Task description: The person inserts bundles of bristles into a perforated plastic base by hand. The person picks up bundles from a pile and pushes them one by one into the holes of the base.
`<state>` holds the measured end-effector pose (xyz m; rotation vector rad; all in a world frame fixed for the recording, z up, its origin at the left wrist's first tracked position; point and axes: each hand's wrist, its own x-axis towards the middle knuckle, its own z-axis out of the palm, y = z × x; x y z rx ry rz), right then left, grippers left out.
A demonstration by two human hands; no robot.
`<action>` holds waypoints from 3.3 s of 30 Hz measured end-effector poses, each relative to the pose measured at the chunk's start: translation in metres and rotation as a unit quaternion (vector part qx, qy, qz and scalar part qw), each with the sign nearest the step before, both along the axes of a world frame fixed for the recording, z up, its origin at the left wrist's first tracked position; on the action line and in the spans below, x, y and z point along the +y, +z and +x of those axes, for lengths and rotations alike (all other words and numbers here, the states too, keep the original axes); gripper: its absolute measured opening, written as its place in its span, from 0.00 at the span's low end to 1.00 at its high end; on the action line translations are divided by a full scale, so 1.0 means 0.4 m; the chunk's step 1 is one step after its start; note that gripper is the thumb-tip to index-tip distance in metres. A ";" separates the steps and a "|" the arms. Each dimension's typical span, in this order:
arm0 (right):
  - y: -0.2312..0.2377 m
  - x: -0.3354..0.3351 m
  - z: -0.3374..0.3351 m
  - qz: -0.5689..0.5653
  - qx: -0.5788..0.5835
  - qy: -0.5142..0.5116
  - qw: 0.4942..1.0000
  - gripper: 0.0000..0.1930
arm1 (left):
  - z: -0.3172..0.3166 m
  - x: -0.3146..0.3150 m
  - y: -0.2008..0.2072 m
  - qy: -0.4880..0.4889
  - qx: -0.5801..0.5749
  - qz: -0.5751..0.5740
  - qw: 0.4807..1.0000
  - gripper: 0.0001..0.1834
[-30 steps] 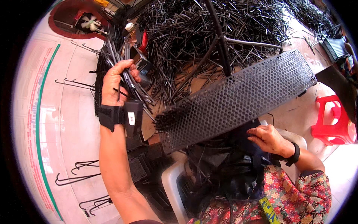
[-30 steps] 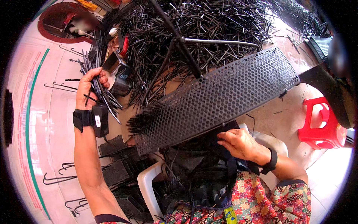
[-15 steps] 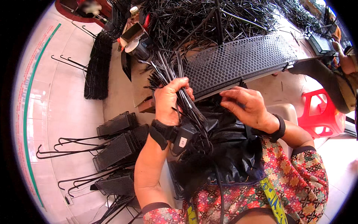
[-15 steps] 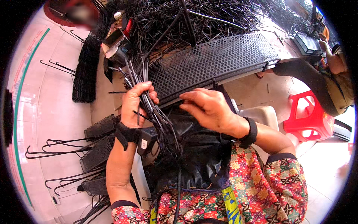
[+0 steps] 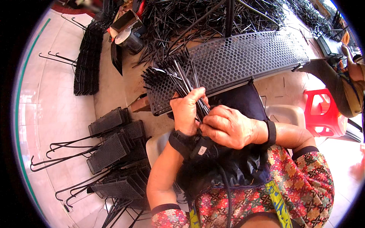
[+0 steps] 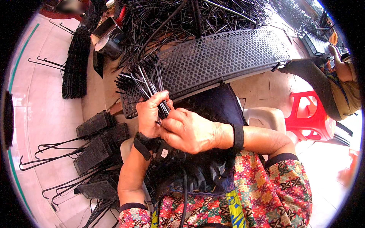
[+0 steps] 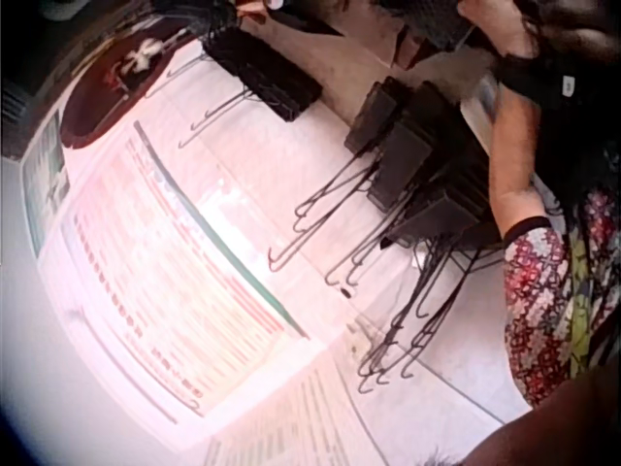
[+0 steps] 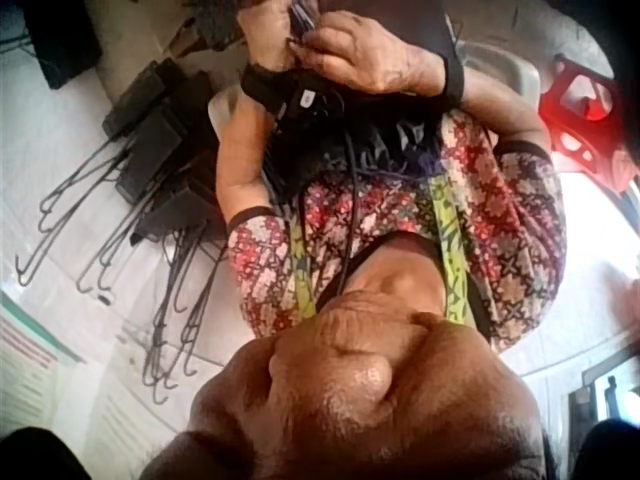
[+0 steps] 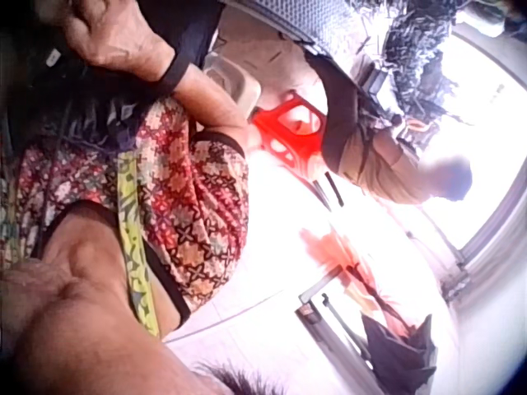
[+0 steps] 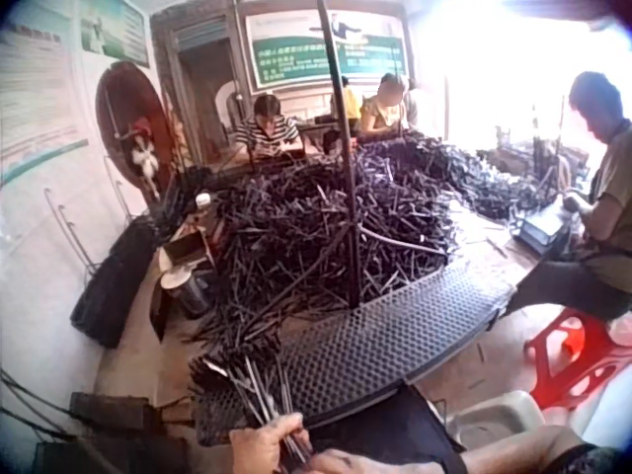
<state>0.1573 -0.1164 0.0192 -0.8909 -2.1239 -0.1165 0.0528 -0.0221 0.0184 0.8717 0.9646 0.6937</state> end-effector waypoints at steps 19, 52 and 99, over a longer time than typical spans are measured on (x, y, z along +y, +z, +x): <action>0.126 0.033 0.064 -0.131 0.427 -0.229 0.865 0.03 | -0.097 -0.033 -0.093 -0.070 -0.147 -0.104 0.981 0.06; -0.001 0.392 0.052 -0.097 0.026 -0.205 0.974 0.10 | -0.160 -0.008 -0.088 0.084 -0.193 -0.091 0.973 0.06; 0.035 0.410 0.062 -0.046 -0.097 -0.103 0.989 0.06 | -0.123 -0.035 -0.082 0.022 -0.117 -0.019 0.993 0.08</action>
